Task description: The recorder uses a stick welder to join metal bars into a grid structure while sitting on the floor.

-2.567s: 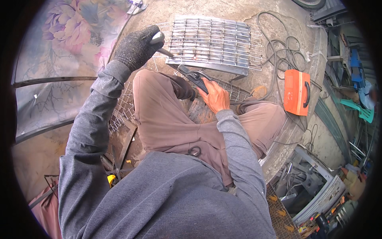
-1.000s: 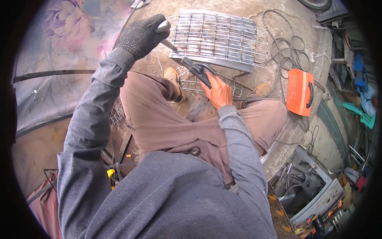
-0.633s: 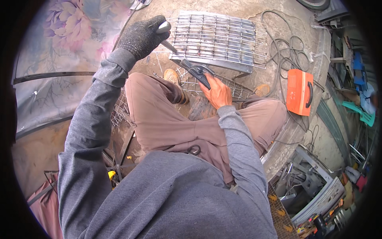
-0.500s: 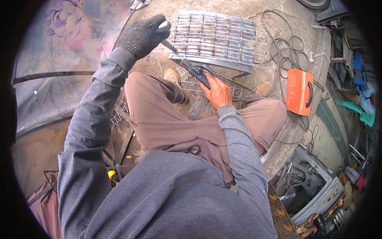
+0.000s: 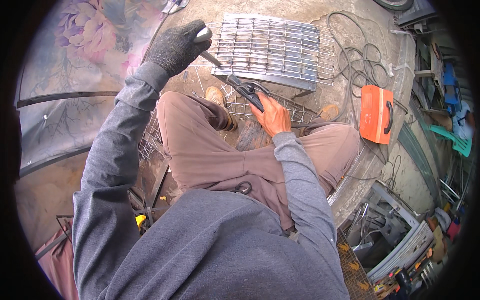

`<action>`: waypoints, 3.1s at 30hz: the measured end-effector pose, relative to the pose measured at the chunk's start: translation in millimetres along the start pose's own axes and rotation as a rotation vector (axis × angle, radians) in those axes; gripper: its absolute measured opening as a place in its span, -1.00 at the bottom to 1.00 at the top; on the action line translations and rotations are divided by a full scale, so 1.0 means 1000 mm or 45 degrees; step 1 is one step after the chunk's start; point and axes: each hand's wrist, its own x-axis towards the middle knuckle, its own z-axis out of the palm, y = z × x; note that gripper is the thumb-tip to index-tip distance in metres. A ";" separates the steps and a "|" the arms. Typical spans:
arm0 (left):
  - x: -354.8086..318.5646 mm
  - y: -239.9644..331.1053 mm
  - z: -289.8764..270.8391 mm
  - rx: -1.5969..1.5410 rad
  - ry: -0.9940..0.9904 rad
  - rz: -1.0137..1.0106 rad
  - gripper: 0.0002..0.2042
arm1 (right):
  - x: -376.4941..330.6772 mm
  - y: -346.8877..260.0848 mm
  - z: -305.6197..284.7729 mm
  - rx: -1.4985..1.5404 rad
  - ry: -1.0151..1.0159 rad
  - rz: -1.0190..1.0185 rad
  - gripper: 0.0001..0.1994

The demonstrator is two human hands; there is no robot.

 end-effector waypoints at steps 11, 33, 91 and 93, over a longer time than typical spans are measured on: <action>0.000 0.008 -0.001 -0.006 -0.007 0.021 -0.72 | -0.001 0.005 -0.003 0.021 -0.040 0.019 -0.56; -0.006 0.000 0.004 -0.017 0.135 0.091 -0.76 | 0.002 -0.001 0.001 0.027 -0.011 0.011 -0.61; -0.004 0.005 -0.005 0.018 0.018 -0.017 -0.75 | 0.002 0.000 0.003 -0.036 0.005 -0.003 -0.59; -0.005 0.003 -0.004 0.010 0.050 0.013 -0.76 | 0.002 -0.001 0.004 -0.038 -0.007 0.004 -0.59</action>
